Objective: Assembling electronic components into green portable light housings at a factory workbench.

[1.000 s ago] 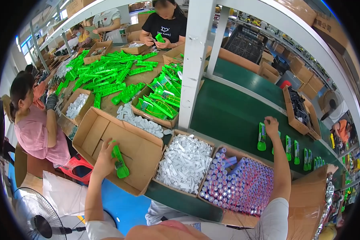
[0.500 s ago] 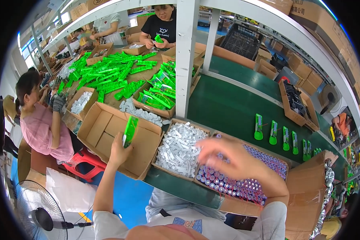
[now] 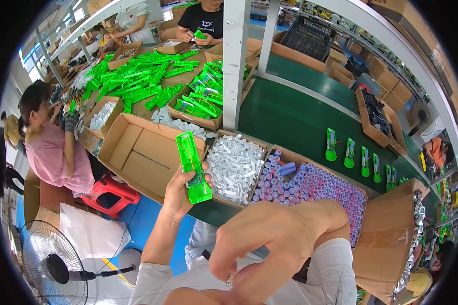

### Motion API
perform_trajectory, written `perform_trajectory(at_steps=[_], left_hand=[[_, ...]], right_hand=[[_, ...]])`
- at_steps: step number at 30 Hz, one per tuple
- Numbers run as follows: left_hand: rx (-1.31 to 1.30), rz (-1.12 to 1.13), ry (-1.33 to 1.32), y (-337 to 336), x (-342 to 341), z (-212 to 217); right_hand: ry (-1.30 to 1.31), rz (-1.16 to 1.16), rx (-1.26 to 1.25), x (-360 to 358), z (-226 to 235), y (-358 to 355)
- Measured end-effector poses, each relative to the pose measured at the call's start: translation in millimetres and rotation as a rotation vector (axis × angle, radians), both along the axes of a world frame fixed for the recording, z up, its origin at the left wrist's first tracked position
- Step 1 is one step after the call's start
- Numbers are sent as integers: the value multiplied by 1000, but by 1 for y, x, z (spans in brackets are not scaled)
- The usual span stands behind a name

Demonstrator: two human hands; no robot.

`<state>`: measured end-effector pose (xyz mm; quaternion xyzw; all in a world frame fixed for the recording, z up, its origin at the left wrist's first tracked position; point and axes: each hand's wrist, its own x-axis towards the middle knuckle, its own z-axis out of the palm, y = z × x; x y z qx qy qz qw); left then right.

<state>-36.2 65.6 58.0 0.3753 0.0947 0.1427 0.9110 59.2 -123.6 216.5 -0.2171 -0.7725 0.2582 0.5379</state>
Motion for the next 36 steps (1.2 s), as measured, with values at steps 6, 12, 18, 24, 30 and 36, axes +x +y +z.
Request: perform_trajectory(at_steps=[6, 12, 18, 24, 30, 36], left_hand=[[-187, -85, -61, -2, 12, -9], [-195, -56, 0, -3, 14, -16], [-210, -43, 39, -19, 20, -13], [340, 76, -10, -47, 24, -15], [522, 164, 30, -44, 31, -45], [579, 22, 50, -53, 34, -28]], right_hand=[[98, -39, 35, -3, -20, -7], [-221, -390, 150, 13, -51, -12], [-1019, -799, 118, 58, -121, 27], [45, -912, -691, 59, -127, 28], [9, -965, -586, 47, -131, 22], [271, -925, -650, 49, -148, 21]])
